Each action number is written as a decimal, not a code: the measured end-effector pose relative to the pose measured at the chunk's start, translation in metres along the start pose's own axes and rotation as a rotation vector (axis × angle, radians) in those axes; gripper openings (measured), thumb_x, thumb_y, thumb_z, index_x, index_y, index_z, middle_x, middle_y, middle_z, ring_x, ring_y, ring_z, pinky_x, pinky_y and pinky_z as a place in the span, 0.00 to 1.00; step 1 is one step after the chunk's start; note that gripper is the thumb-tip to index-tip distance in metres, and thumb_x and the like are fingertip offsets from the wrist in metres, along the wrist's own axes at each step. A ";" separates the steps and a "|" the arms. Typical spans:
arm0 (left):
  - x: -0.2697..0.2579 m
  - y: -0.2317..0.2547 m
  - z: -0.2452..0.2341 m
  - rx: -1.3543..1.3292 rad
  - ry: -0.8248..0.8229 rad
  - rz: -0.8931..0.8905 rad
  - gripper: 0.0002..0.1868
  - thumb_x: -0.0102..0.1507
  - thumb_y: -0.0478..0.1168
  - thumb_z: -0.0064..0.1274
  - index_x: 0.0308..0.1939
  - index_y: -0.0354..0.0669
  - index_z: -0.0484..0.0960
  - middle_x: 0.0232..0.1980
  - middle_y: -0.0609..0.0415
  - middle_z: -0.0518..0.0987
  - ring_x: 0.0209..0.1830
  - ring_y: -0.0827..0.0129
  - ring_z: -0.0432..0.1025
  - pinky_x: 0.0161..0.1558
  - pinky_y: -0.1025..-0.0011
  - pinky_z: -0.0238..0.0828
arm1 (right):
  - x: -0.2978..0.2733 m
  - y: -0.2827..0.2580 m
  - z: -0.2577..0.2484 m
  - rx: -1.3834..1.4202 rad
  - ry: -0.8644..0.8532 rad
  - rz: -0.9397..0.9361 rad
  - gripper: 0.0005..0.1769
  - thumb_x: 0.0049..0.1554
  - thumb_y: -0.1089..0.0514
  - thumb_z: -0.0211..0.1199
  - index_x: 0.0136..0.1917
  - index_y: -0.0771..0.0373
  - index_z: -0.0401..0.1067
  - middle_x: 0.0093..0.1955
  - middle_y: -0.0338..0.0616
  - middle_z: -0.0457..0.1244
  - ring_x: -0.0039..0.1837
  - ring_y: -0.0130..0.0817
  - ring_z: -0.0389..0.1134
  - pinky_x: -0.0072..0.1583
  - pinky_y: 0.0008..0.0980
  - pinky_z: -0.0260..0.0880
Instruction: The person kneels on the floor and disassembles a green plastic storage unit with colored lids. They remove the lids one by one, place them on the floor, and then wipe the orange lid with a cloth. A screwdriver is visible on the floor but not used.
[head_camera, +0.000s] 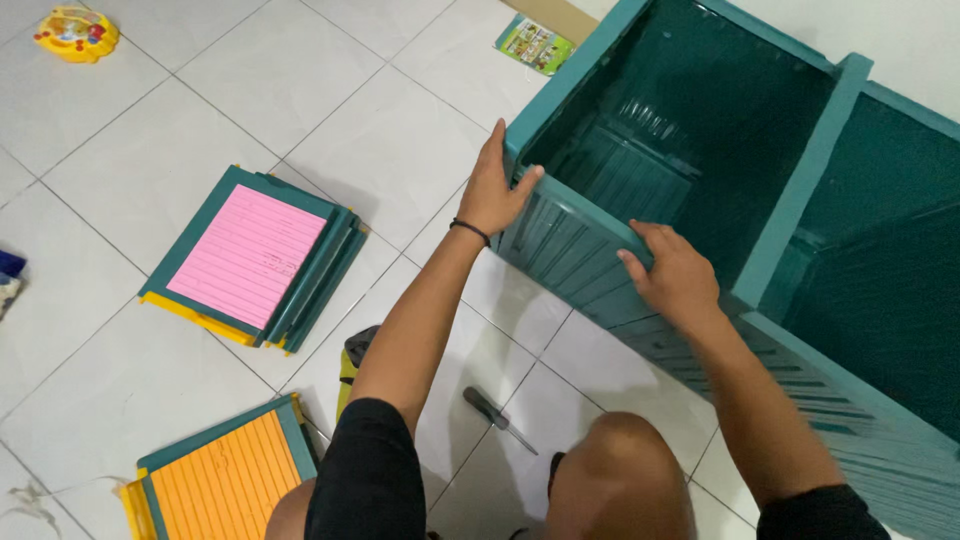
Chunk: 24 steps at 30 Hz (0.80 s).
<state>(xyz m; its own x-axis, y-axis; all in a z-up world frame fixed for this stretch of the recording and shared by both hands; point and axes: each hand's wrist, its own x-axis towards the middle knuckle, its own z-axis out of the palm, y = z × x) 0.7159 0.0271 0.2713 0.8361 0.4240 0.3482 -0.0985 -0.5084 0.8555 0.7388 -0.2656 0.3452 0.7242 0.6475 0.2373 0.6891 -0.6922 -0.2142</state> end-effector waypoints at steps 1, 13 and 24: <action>0.000 0.003 0.003 0.018 0.022 -0.024 0.45 0.64 0.47 0.61 0.76 0.31 0.54 0.74 0.32 0.63 0.74 0.42 0.60 0.72 0.58 0.59 | -0.002 0.001 0.001 -0.029 -0.012 0.003 0.27 0.60 0.45 0.64 0.68 0.58 0.73 0.56 0.46 0.68 0.52 0.44 0.71 0.49 0.41 0.72; -0.013 0.037 -0.042 0.062 -0.213 -0.008 0.30 0.61 0.44 0.66 0.64 0.39 0.73 0.54 0.42 0.83 0.54 0.56 0.80 0.53 0.63 0.78 | -0.028 0.008 -0.002 -0.305 -0.081 -0.036 0.30 0.57 0.40 0.64 0.69 0.53 0.71 0.39 0.43 0.65 0.37 0.36 0.68 0.35 0.34 0.70; -0.054 0.069 -0.042 0.023 -0.464 0.056 0.29 0.52 0.43 0.73 0.50 0.37 0.75 0.45 0.45 0.85 0.43 0.63 0.83 0.42 0.69 0.82 | -0.092 0.033 -0.031 -0.288 -0.216 -0.024 0.25 0.57 0.42 0.65 0.63 0.56 0.73 0.38 0.40 0.65 0.38 0.36 0.68 0.41 0.34 0.69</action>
<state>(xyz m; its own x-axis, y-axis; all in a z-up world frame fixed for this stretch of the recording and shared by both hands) 0.6410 0.0008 0.3280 0.9833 0.0182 0.1808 -0.1426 -0.5393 0.8299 0.6942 -0.3585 0.3460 0.7181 0.6954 0.0270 0.6924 -0.7178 0.0725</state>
